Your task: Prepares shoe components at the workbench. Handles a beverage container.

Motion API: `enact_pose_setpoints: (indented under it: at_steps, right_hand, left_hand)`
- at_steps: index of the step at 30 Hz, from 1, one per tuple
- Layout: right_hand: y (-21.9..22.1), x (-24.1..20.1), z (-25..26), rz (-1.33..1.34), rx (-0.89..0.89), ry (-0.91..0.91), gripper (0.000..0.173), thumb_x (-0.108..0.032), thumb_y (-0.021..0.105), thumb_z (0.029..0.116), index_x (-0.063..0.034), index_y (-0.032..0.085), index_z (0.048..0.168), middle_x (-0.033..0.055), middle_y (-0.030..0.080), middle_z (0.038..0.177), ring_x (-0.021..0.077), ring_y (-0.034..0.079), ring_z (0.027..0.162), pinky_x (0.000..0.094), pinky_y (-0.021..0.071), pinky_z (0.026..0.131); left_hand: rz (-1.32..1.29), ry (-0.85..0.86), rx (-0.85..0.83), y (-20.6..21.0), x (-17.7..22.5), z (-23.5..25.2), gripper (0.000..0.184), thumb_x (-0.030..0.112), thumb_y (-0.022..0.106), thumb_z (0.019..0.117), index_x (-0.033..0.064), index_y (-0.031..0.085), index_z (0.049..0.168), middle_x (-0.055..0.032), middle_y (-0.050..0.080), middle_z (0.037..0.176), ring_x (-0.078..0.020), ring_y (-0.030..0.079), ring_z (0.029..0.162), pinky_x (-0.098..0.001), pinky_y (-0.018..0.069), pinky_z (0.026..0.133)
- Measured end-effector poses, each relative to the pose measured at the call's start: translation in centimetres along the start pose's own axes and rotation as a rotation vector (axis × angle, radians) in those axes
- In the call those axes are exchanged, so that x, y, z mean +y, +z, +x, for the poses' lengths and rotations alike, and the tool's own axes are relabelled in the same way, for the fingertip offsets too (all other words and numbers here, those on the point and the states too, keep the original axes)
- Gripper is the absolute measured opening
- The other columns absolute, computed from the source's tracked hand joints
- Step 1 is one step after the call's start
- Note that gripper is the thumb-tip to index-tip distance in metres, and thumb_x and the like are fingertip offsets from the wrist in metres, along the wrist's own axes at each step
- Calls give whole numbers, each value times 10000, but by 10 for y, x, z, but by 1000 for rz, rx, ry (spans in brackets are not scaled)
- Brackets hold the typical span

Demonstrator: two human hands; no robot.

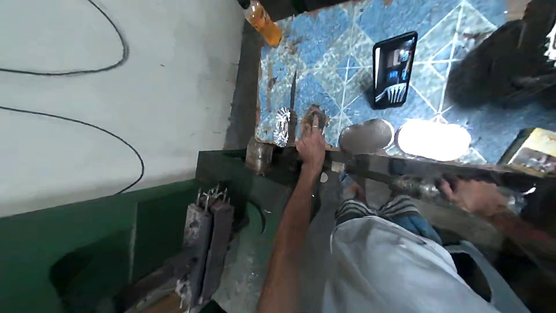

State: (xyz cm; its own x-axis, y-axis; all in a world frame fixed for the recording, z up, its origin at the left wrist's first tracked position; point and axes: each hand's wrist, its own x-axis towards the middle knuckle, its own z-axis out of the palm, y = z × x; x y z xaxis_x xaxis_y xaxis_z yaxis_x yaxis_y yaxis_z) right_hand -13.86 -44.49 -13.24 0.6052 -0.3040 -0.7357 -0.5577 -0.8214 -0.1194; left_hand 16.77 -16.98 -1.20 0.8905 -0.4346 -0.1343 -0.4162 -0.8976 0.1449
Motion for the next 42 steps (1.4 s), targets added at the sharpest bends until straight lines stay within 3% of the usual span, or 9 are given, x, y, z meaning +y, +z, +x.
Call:
enact_pose_setpoints:
  at_steps: [3,6,10,14,18,22,25,29,42]
  right_hand:
    - [-48,-71,-25,227,-47,-199,409,-284,490,1081,-26,626,1368,303,671,1243,508,645,1155,678,489,969]
    - [-94,-199,-52,697,222,-614,528,-272,498,1077,-30,450,1544,222,545,1492,318,571,1352,460,455,1145]
    - [-121,-333,0,1248,308,-310,810,-336,574,1049,-48,113,1649,301,337,1599,413,436,1435,543,421,1147]
    - [-134,-385,38,1241,381,-159,688,-189,539,1045,-28,195,1619,334,488,1470,478,550,1308,611,476,1072]
    - [-174,-284,-8,1054,868,-464,538,-149,489,1064,12,380,1565,268,596,1386,373,601,1277,513,484,1097]
    - [-245,-112,-95,814,1373,-483,522,-144,543,1047,21,430,1529,217,659,1283,217,697,1067,370,584,935]
    - [-291,26,-141,800,1422,-66,560,-210,496,1067,-15,351,1571,186,706,1098,241,708,868,440,602,803]
    - [-316,173,-124,976,1076,168,406,-186,498,1015,10,556,1366,237,675,1074,334,673,936,568,535,857]
    - [-294,198,-49,628,753,166,431,-216,507,1042,37,542,1390,334,658,1157,509,656,1067,713,481,922]
  left_hand:
    - [-85,-11,-29,-16,-3,5,672,338,592,1046,72,318,1599,-259,477,1520,-453,593,1261,-615,517,984]
    - [-173,10,96,-41,-41,26,627,442,501,1065,65,422,1559,-197,381,1622,-412,444,1438,-588,371,1160]
    - [-481,-248,73,-26,-116,66,591,369,561,1042,46,462,1526,-242,538,1475,-420,513,1361,-608,393,1130]
    - [-889,-347,-102,1,-103,41,489,276,532,1067,69,478,1506,-244,654,1260,-342,656,1105,-533,531,956]
    - [-1161,-109,239,-48,16,-7,507,120,452,1072,-150,330,1484,-228,607,1277,-131,614,1147,-283,489,1029]
    - [-1473,208,186,-107,169,-8,367,119,436,1074,-25,400,1410,1,666,1080,-9,676,931,-245,596,832]
    - [-1504,190,-200,-119,263,27,465,174,451,1093,71,366,1538,-129,608,1354,-182,638,1169,-412,548,997]
    - [-1257,22,-393,-99,342,68,446,20,551,946,14,507,1390,-174,615,1146,-245,617,965,-447,542,813]
    - [-716,-17,-350,-50,384,61,821,160,610,960,164,167,1652,-265,419,1548,-479,364,1443,-677,406,1074]
